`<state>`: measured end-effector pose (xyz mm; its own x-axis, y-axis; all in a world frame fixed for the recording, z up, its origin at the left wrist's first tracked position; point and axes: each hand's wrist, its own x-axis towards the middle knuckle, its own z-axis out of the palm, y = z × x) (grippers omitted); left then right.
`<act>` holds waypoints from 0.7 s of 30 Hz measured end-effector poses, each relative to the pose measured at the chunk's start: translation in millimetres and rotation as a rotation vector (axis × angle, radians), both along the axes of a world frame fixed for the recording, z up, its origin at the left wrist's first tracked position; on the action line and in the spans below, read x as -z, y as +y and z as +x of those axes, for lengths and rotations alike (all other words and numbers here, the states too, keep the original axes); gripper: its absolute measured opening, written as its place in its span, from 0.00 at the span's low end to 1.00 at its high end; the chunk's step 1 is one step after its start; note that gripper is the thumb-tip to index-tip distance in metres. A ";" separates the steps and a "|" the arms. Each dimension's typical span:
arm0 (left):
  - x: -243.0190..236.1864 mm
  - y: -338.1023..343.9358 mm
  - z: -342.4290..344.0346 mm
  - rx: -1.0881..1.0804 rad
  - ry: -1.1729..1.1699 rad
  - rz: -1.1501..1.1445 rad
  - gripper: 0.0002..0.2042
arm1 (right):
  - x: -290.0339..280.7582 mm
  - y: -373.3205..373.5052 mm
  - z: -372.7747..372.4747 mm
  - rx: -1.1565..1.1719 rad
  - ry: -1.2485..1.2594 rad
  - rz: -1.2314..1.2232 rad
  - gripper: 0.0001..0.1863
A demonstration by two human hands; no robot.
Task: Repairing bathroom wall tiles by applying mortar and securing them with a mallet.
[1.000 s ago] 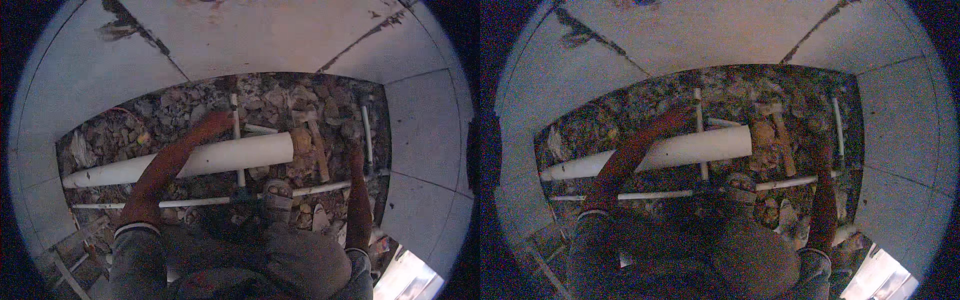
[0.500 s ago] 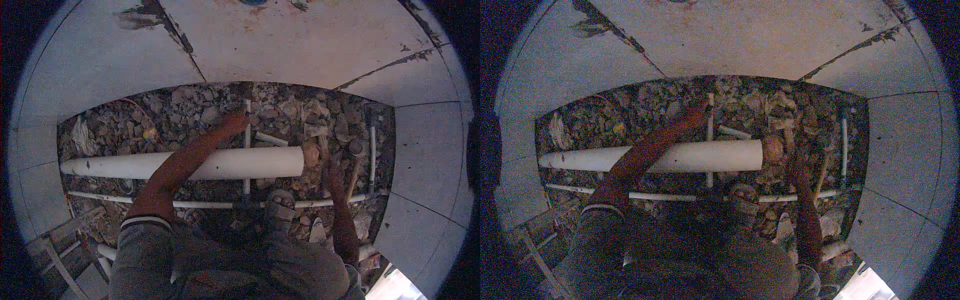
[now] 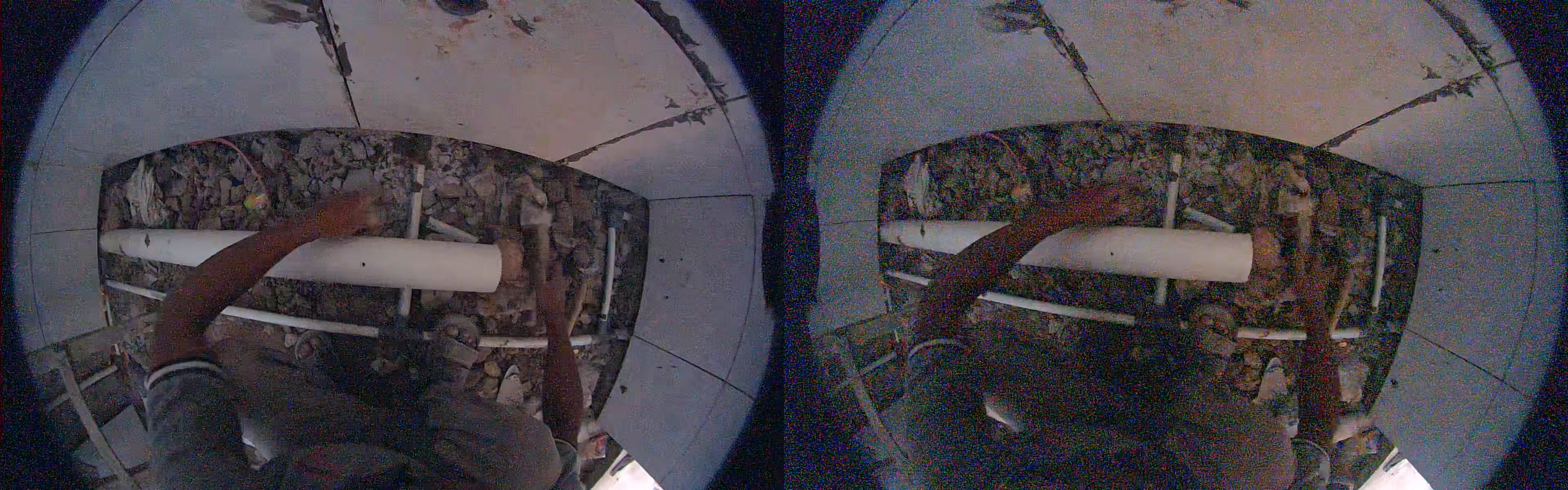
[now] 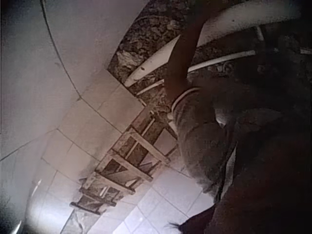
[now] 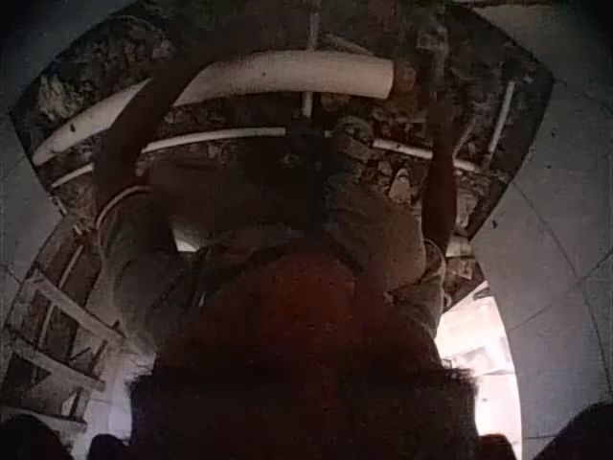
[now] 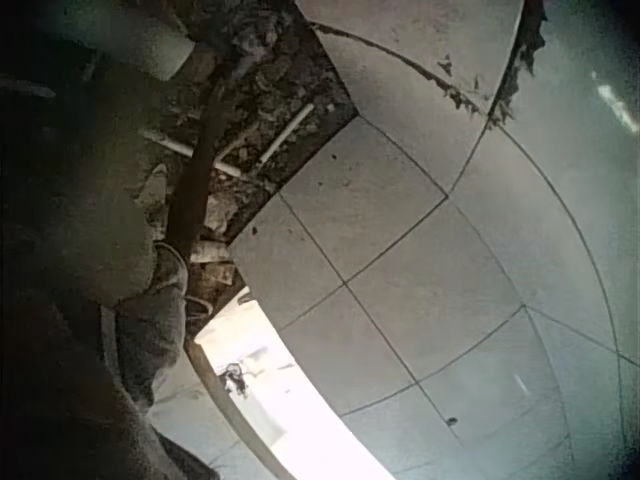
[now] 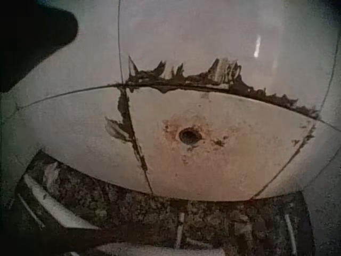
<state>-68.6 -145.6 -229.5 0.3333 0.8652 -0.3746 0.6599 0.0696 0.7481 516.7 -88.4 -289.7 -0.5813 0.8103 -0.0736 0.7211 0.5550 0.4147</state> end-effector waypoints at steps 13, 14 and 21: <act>-64.3 -168.2 -116.9 -0.440 0.644 0.251 0.19 | -118.3 108.9 -232.3 -0.462 0.117 -0.355 0.27; -64.3 -167.3 -114.3 -0.499 0.644 0.286 0.18 | -111.1 118.0 -240.0 -0.490 0.073 -0.362 0.26; -56.2 -169.2 -118.1 -0.539 0.663 0.373 0.17 | -81.6 167.6 -258.3 -0.498 -0.018 -0.565 0.25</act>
<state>-186.7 -314.8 -173.3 -0.3310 0.9436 -0.0109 0.9087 0.3218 0.2659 258.4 79.2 -208.1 -0.8639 0.2880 -0.4132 0.3252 0.9454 -0.0210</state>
